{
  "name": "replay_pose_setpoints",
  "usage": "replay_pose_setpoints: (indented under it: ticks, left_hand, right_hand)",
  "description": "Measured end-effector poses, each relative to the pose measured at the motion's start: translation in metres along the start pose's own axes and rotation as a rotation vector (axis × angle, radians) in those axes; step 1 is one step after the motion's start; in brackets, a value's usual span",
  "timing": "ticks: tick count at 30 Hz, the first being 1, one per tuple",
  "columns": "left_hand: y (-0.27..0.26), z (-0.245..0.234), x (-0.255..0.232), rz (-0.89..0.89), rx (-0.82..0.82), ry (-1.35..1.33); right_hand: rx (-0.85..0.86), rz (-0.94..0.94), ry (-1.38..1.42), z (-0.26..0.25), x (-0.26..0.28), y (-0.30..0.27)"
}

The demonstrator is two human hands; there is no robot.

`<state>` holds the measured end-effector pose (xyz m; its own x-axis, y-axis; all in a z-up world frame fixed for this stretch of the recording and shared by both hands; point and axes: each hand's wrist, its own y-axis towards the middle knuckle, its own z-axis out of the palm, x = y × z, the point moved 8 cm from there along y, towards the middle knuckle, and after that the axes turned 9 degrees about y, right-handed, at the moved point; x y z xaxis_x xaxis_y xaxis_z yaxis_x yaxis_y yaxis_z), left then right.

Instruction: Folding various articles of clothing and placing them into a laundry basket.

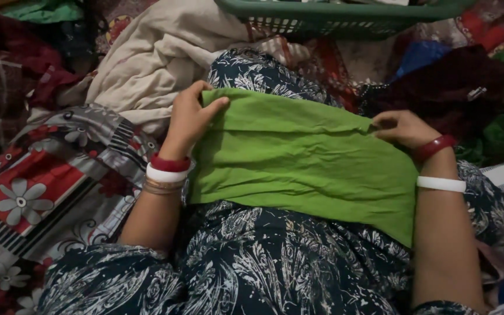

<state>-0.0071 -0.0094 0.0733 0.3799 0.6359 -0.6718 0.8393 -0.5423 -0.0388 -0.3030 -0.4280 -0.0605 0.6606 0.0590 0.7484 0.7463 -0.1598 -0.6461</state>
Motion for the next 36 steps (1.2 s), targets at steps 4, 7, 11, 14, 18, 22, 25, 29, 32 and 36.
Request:
replay_pose_setpoints:
  ticks: [4,7,11,14,18,22,25,29,32,36]
  left_hand:
    - [0.011,-0.004,0.008,-0.011,-0.012,-0.363]
    - [0.023,-0.005,0.003,0.218,-0.182,-0.249]
    - [0.028,0.001,-0.002,0.169,-0.226,-0.078]
    - [0.016,-0.002,0.001,0.049,-0.175,-0.106]
    - [-0.029,-0.028,-0.043,0.411,-0.372,0.085]
    - [-0.104,0.002,-0.082,0.733,0.026,0.164]
    - [-0.154,0.017,-0.086,0.908,0.220,0.130]
    - [-0.169,0.033,-0.060,0.848,0.297,0.230]
    - [-0.161,0.023,-0.055,0.755,0.235,0.268]
    - [-0.156,0.013,-0.052,0.750,0.284,0.235]
  right_hand:
    - [-0.341,-0.290,-0.146,-0.025,0.038,-0.026]
    - [-0.569,-0.637,-0.507,-0.015,0.095,-0.063]
    - [-0.577,-0.536,-0.530,-0.010,0.093,-0.072]
    - [-0.478,-0.447,-0.568,0.002,0.087,-0.082]
    - [-0.572,-0.656,-0.573,0.019,0.112,-0.144]
    - [-0.439,-0.277,-0.288,0.031,0.048,-0.189]
    - [-0.197,-0.041,-0.382,0.080,0.010,-0.204]
    - [-0.144,-0.255,-0.830,0.130,0.015,-0.212]
    - [-0.327,-0.306,-0.910,0.138,0.020,-0.214]
    - [-0.436,-0.245,-0.910,0.131,0.005,-0.214]
